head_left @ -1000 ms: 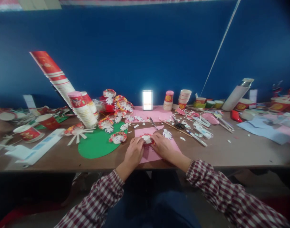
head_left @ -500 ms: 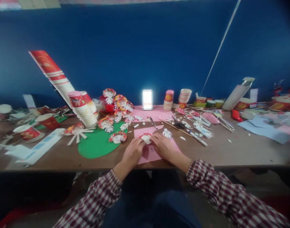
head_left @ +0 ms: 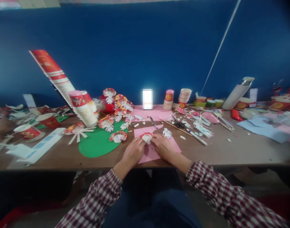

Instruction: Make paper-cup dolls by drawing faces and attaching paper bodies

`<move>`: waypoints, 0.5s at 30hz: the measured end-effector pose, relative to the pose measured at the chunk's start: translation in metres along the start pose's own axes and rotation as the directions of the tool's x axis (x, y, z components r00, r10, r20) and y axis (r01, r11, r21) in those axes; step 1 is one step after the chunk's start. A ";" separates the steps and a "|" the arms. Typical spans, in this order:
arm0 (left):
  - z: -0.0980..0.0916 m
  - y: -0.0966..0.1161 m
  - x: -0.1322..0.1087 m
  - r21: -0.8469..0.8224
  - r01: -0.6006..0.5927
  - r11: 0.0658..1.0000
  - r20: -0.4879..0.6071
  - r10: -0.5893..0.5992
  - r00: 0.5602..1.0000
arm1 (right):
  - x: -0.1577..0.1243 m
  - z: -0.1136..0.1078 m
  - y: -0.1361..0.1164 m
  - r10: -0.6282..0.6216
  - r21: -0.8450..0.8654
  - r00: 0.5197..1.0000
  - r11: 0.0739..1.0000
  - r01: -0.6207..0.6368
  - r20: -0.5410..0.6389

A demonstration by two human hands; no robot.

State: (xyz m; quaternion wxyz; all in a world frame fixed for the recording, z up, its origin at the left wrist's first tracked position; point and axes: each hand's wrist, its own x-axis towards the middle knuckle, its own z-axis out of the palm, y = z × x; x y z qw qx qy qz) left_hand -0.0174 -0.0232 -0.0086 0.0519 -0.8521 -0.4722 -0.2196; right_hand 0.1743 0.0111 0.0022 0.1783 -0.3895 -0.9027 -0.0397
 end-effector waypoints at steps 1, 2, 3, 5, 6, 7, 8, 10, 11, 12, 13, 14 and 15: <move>0.000 0.000 0.000 0.002 0.001 1.000 0.000 -0.001 1.000 | 0.000 0.001 0.000 0.005 -0.001 1.000 1.000 -0.005 -0.003; 0.000 0.000 0.000 0.004 0.001 1.000 0.001 -0.001 1.000 | 0.000 0.001 0.000 0.006 -0.002 1.000 1.000 -0.006 -0.005; 0.000 0.000 -0.001 0.007 -0.001 1.000 0.002 0.001 1.000 | 0.000 0.002 -0.001 0.005 -0.002 1.000 1.000 -0.005 -0.008; 0.000 0.000 -0.001 0.013 -0.005 1.000 0.007 0.005 1.000 | 0.000 0.003 -0.001 -0.001 -0.002 1.000 1.000 0.001 -0.019; 0.000 0.000 -0.001 0.017 -0.006 1.000 0.008 0.006 1.000 | 0.000 0.003 -0.001 -0.003 0.000 1.000 1.000 0.003 -0.025; 0.000 0.000 -0.001 0.022 -0.006 1.000 0.010 0.005 1.000 | 0.000 0.003 -0.001 -0.006 0.004 0.999 1.000 0.007 -0.033; 0.000 0.000 -0.001 0.027 -0.005 1.000 0.011 0.005 1.000 | 0.000 0.004 -0.001 -0.009 0.008 0.999 1.000 0.010 -0.040; 0.000 -0.001 -0.001 0.036 -0.005 0.999 0.010 0.005 1.000 | 0.001 0.004 -0.001 -0.018 0.014 0.998 1.000 0.019 -0.055; 0.000 -0.001 -0.001 0.039 -0.007 0.999 0.008 0.007 1.000 | 0.001 0.004 -0.001 -0.020 0.014 0.998 1.000 0.021 -0.063; 0.000 -0.001 0.000 0.041 -0.011 0.999 0.004 0.011 1.000 | 0.001 0.003 -0.002 -0.018 0.010 0.997 1.000 0.019 -0.071; -0.001 -0.001 0.000 0.042 -0.016 0.999 -0.001 0.016 1.000 | 0.001 0.002 -0.002 -0.014 0.006 0.997 1.000 0.015 -0.079; -0.001 -0.001 0.000 0.041 -0.024 0.999 -0.007 0.024 1.000 | 0.001 0.000 -0.003 -0.013 0.005 0.996 1.000 0.014 -0.091; -0.001 -0.001 0.000 0.038 -0.033 0.999 -0.016 0.034 0.999 | 0.001 -0.002 -0.003 -0.011 0.003 0.995 1.000 0.012 -0.102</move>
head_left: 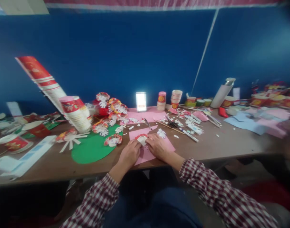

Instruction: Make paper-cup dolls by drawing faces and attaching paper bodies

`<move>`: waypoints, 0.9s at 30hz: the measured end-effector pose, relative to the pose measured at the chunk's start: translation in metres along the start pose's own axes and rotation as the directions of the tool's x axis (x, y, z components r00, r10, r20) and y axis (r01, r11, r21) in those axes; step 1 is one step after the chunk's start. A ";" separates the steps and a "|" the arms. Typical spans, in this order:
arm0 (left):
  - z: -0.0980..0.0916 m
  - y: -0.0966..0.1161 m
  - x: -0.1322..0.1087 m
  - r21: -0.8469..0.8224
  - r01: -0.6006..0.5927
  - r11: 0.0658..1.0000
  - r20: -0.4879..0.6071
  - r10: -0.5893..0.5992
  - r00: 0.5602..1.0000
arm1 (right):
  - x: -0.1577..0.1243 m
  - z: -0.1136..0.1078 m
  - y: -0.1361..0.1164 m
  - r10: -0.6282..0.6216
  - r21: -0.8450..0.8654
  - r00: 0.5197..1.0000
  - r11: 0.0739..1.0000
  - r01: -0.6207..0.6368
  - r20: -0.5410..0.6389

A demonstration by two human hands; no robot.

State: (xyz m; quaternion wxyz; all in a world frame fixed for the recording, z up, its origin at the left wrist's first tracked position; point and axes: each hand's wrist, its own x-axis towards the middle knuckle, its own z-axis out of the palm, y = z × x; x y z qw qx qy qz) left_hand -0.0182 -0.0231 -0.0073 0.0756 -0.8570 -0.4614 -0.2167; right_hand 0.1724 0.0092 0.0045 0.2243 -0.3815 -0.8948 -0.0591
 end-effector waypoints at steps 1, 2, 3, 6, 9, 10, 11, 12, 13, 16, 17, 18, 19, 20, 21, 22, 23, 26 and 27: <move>0.000 0.000 0.000 -0.006 -0.010 1.000 -0.011 0.010 1.000 | 0.000 -0.003 0.000 -0.018 0.026 0.999 0.999 0.019 -0.026; 0.000 -0.001 0.001 -0.015 -0.022 1.000 -0.022 0.021 1.000 | 0.000 -0.006 0.001 -0.036 0.054 0.998 0.998 0.039 -0.053; 0.001 -0.001 0.001 -0.026 -0.037 0.999 -0.031 0.036 0.999 | -0.001 -0.010 0.002 -0.046 0.076 0.996 0.996 0.052 -0.078; 0.006 -0.006 0.002 -0.043 -0.080 0.996 -0.074 0.077 0.994 | -0.005 -0.025 0.013 -0.047 0.116 0.987 0.991 0.065 -0.156; 0.010 -0.010 0.001 -0.011 -0.121 0.993 -0.081 0.119 0.990 | -0.018 -0.044 0.035 0.007 0.094 0.975 0.995 0.014 -0.221; 0.010 -0.011 0.001 -0.003 -0.122 0.992 -0.084 0.122 0.989 | -0.024 -0.051 0.045 0.039 0.072 0.971 0.997 -0.023 -0.234; 0.011 -0.012 0.000 0.003 -0.119 0.993 -0.083 0.119 0.989 | -0.032 -0.058 0.056 0.061 0.050 0.972 0.997 -0.051 -0.226; 0.011 -0.012 0.000 0.005 -0.117 0.993 -0.089 0.116 0.989 | -0.039 -0.065 0.068 0.103 0.025 0.971 0.995 -0.100 -0.218; 0.011 -0.013 0.000 0.006 -0.114 0.994 -0.094 0.114 0.989 | -0.048 -0.071 0.081 0.161 -0.012 0.965 0.986 -0.167 -0.205; 0.011 -0.014 0.000 0.018 -0.119 0.993 -0.112 0.120 0.986 | -0.074 -0.089 0.115 0.287 -0.086 0.940 0.948 -0.307 -0.184; 0.010 -0.014 0.000 0.029 -0.127 0.992 -0.116 0.129 0.985 | -0.082 -0.094 0.125 0.316 -0.100 0.930 0.936 -0.338 -0.187; 0.010 -0.014 0.001 0.042 -0.139 0.989 -0.116 0.143 0.983 | -0.090 -0.099 0.133 0.345 -0.113 0.920 0.922 -0.369 -0.188; 0.009 -0.014 0.001 0.056 -0.150 0.987 -0.114 0.156 0.981 | -0.097 -0.102 0.139 0.372 -0.125 0.909 0.909 -0.398 -0.186; 0.009 -0.014 0.001 0.069 -0.160 0.985 -0.108 0.167 0.980 | -0.103 -0.105 0.144 0.398 -0.134 0.899 0.896 -0.424 -0.181; 0.009 -0.014 0.001 0.079 -0.166 0.983 -0.101 0.174 0.980 | -0.108 -0.106 0.148 0.421 -0.141 0.890 0.884 -0.446 -0.174; 0.009 -0.014 0.001 0.086 -0.169 0.982 -0.095 0.177 0.980 | -0.112 -0.107 0.151 0.445 -0.147 0.880 0.871 -0.468 -0.167; 0.009 -0.014 0.001 0.089 -0.170 0.981 -0.093 0.178 0.980 | -0.116 -0.108 0.153 0.469 -0.150 0.869 0.858 -0.490 -0.158; 0.012 -0.016 0.000 0.085 -0.161 0.983 -0.105 0.170 0.980 | -0.120 -0.105 0.158 0.551 -0.155 0.824 0.809 -0.567 -0.134; 0.013 -0.017 -0.001 0.082 -0.154 0.985 -0.109 0.163 0.981 | -0.119 -0.103 0.160 0.580 -0.155 0.805 0.790 -0.594 -0.126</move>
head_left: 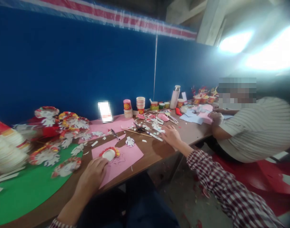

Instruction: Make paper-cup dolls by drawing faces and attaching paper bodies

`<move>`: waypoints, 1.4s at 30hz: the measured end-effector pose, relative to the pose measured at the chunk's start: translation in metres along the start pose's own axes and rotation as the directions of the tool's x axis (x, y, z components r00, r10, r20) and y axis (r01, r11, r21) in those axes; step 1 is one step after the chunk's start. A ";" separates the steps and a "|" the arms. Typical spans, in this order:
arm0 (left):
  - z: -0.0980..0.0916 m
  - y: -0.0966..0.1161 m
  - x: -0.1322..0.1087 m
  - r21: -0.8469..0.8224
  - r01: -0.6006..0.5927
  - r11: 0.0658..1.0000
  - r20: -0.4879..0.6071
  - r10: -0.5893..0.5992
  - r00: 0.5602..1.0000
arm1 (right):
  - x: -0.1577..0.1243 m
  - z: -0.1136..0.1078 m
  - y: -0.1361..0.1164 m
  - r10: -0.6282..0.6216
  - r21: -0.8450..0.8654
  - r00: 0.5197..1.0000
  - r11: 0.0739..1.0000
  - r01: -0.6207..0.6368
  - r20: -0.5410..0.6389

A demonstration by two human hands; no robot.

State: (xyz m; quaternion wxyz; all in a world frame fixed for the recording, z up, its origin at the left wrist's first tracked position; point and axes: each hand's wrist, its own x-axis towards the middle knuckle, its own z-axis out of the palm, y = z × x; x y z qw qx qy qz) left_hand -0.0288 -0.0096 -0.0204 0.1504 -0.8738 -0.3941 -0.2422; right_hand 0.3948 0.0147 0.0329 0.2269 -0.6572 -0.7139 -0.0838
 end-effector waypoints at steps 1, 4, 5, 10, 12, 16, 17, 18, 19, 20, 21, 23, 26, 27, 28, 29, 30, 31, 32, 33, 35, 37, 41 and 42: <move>0.001 -0.001 -0.001 -0.002 0.007 1.000 0.000 -0.007 1.000 | 0.002 0.002 0.000 0.032 -0.003 0.999 0.999 -0.032 0.013; 0.003 -0.002 -0.002 0.000 0.023 1.000 0.002 -0.023 1.000 | 0.008 0.010 -0.001 0.120 -0.001 0.991 0.993 -0.120 0.052; 0.003 -0.002 -0.003 0.004 0.021 1.000 -0.001 -0.021 1.000 | 0.010 0.012 -0.002 0.145 0.005 0.987 0.989 -0.146 0.064; 0.000 0.001 -0.002 0.015 0.024 1.000 -0.023 -0.023 0.999 | 0.017 0.020 -0.002 0.253 0.092 0.962 0.961 -0.262 0.098; -0.002 0.002 -0.002 0.016 0.047 0.999 -0.045 -0.046 0.998 | 0.018 0.018 -0.002 0.296 0.161 0.951 0.938 -0.308 0.094; -0.016 0.008 -0.001 0.026 0.088 0.996 -0.121 -0.084 0.989 | 0.009 0.002 -0.016 0.293 0.368 0.948 0.873 -0.320 0.127; -0.023 0.013 0.001 0.027 0.094 0.995 -0.139 -0.089 0.986 | 0.003 -0.004 -0.025 0.263 0.425 0.953 0.854 -0.302 0.151; -0.032 0.021 0.002 0.021 0.083 0.996 -0.145 -0.079 0.986 | -0.006 -0.010 -0.036 0.222 0.478 0.958 0.831 -0.283 0.181; -0.041 0.030 0.003 0.009 0.076 0.997 -0.145 -0.074 0.987 | -0.019 -0.017 -0.049 0.177 0.523 0.961 0.810 -0.265 0.214; -0.052 0.042 0.004 -0.007 0.089 0.996 -0.127 -0.090 0.988 | -0.034 -0.023 -0.063 0.112 0.586 0.961 0.773 -0.245 0.253; -0.062 0.056 0.004 -0.022 0.080 0.997 -0.086 -0.081 0.993 | -0.051 -0.030 -0.078 -0.011 0.700 0.944 0.673 -0.237 0.330; -0.077 0.086 0.000 -0.056 0.019 0.998 -0.024 -0.020 1.000 | -0.088 -0.042 -0.109 -0.223 0.783 0.858 0.556 -0.278 0.463; -0.084 0.125 -0.019 -0.122 -0.160 0.980 0.124 0.175 0.977 | -0.137 -0.055 -0.146 -0.347 0.761 0.778 0.600 -0.246 0.525; -0.083 0.133 -0.027 -0.142 -0.178 0.974 0.132 0.196 0.972 | -0.149 -0.059 -0.154 -0.361 0.750 0.762 0.619 -0.236 0.537; -0.081 0.140 -0.036 -0.167 -0.179 0.970 0.157 0.205 0.966 | -0.158 -0.062 -0.160 -0.359 0.736 0.761 0.640 -0.220 0.540; -0.079 0.145 -0.045 -0.175 -0.164 0.971 0.164 0.193 0.967 | -0.165 -0.064 -0.165 -0.369 0.720 0.758 0.669 -0.185 0.538; -0.078 0.148 -0.052 -0.174 -0.164 0.971 0.165 0.193 0.967 | -0.170 -0.065 -0.169 -0.391 0.701 0.746 0.699 -0.140 0.539; -0.079 0.150 -0.058 -0.173 -0.158 0.972 0.143 0.183 0.973 | -0.173 -0.065 -0.172 -0.419 0.680 0.724 0.727 -0.094 0.548; -0.081 0.152 -0.062 -0.165 -0.150 0.975 0.140 0.174 0.975 | -0.175 -0.063 -0.174 -0.447 0.652 0.694 0.757 -0.043 0.564; -0.084 0.153 -0.064 -0.152 -0.149 0.977 0.130 0.170 0.977 | -0.176 -0.061 -0.176 -0.482 0.626 0.648 0.780 0.010 0.590; -0.093 0.156 -0.066 -0.125 -0.148 0.981 0.146 0.166 0.975 | -0.179 -0.053 -0.180 -0.507 0.542 0.597 0.829 0.139 0.622; -0.102 0.160 -0.065 -0.106 -0.169 0.980 0.147 0.183 0.972 | -0.182 -0.045 -0.183 -0.547 0.488 0.596 0.827 0.278 0.588; -0.122 0.165 -0.062 -0.073 -0.231 0.970 0.099 0.238 0.966 | -0.185 -0.048 -0.181 -0.663 0.530 0.590 0.739 0.416 0.460; -0.129 0.163 -0.062 -0.060 -0.229 0.972 0.094 0.234 0.968 | -0.184 -0.055 -0.178 -0.671 0.550 0.593 0.727 0.410 0.445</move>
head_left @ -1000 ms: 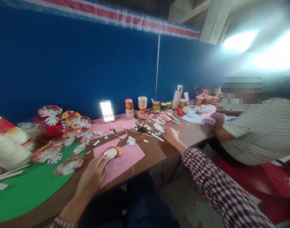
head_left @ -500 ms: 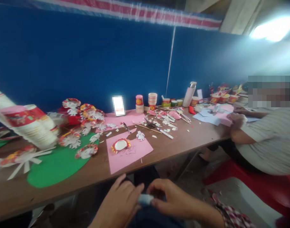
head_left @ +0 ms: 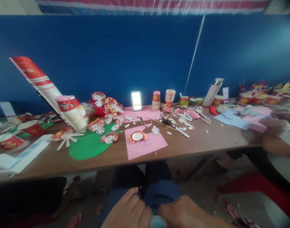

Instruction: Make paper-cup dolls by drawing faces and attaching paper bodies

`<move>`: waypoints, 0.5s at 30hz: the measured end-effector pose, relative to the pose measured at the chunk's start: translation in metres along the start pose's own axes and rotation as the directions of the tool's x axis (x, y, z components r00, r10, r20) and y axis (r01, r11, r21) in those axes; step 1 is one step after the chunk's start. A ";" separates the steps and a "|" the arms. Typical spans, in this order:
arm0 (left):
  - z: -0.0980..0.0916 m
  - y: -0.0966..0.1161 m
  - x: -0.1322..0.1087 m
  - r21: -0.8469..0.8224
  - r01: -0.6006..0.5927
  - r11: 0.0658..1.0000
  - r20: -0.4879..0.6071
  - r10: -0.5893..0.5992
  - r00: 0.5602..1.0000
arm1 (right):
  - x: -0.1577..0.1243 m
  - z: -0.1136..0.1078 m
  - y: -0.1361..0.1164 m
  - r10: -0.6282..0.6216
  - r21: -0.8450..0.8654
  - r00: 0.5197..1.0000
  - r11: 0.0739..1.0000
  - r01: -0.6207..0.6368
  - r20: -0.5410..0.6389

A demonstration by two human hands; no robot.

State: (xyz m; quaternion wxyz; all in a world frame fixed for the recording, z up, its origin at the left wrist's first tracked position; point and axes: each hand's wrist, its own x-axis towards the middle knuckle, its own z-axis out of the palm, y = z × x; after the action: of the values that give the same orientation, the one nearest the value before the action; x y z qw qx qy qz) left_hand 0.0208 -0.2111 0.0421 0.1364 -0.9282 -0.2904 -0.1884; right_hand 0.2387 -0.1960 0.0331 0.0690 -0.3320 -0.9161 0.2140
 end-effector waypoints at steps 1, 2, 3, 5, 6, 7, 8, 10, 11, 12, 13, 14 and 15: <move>-0.007 -0.004 -0.002 0.011 0.013 1.000 0.004 -0.013 1.000 | -0.005 -0.008 -0.001 0.010 0.003 1.000 1.000 -0.010 -0.008; -0.015 -0.010 -0.005 0.009 0.029 1.000 0.006 -0.030 1.000 | -0.011 -0.018 -0.001 0.020 0.028 1.000 0.999 -0.019 -0.011; -0.023 -0.018 -0.008 -0.011 0.066 0.998 -0.006 -0.066 0.998 | -0.017 -0.028 -0.001 0.078 0.074 0.997 0.994 -0.077 -0.018; -0.037 -0.036 -0.018 -0.026 0.168 0.986 -0.072 -0.169 0.983 | -0.026 -0.048 0.004 0.249 0.152 0.968 0.959 -0.240 -0.042; -0.043 -0.044 -0.022 -0.055 0.274 0.960 -0.099 -0.278 0.955 | -0.029 -0.055 0.008 0.306 0.190 0.950 0.938 -0.289 -0.065; -0.048 -0.051 -0.025 -0.119 0.365 0.924 -0.133 -0.379 0.916 | -0.030 -0.060 0.012 0.344 0.232 0.935 0.920 -0.317 -0.086; -0.051 -0.055 -0.026 -0.221 0.488 0.844 -0.064 -0.512 0.857 | -0.029 -0.064 0.016 0.374 0.283 0.922 0.899 -0.334 -0.099; -0.053 -0.057 -0.022 -0.443 0.664 0.602 0.151 -0.681 0.717 | -0.023 -0.064 0.020 0.377 0.388 0.913 0.873 -0.296 -0.153; -0.051 -0.054 -0.018 -0.526 0.711 0.466 0.243 -0.719 0.651 | -0.018 -0.063 0.019 0.360 0.432 0.916 0.865 -0.256 -0.177; -0.048 -0.050 -0.012 -0.606 0.712 0.354 0.281 -0.742 0.608 | -0.011 -0.060 0.016 0.336 0.471 0.920 0.857 -0.209 -0.203; -0.044 -0.046 -0.006 -0.671 0.697 0.253 0.314 -0.755 0.576 | -0.004 -0.056 0.012 0.307 0.506 0.925 0.848 -0.160 -0.223; -0.039 -0.041 0.001 -0.720 0.679 0.145 0.359 -0.759 0.543 | 0.003 -0.052 0.007 0.291 0.543 0.932 0.829 -0.132 -0.217; -0.034 -0.037 0.007 -0.767 0.641 0.025 0.401 -0.761 0.509 | 0.011 -0.047 0.000 0.267 0.584 0.940 0.806 -0.098 -0.211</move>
State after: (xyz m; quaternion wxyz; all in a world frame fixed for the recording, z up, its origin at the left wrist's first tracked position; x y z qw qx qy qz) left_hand -0.0045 -0.1907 0.0806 -0.4382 -0.5755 -0.5617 -0.4016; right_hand 0.2434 -0.1725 0.0752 0.2734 -0.4111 -0.7551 0.4313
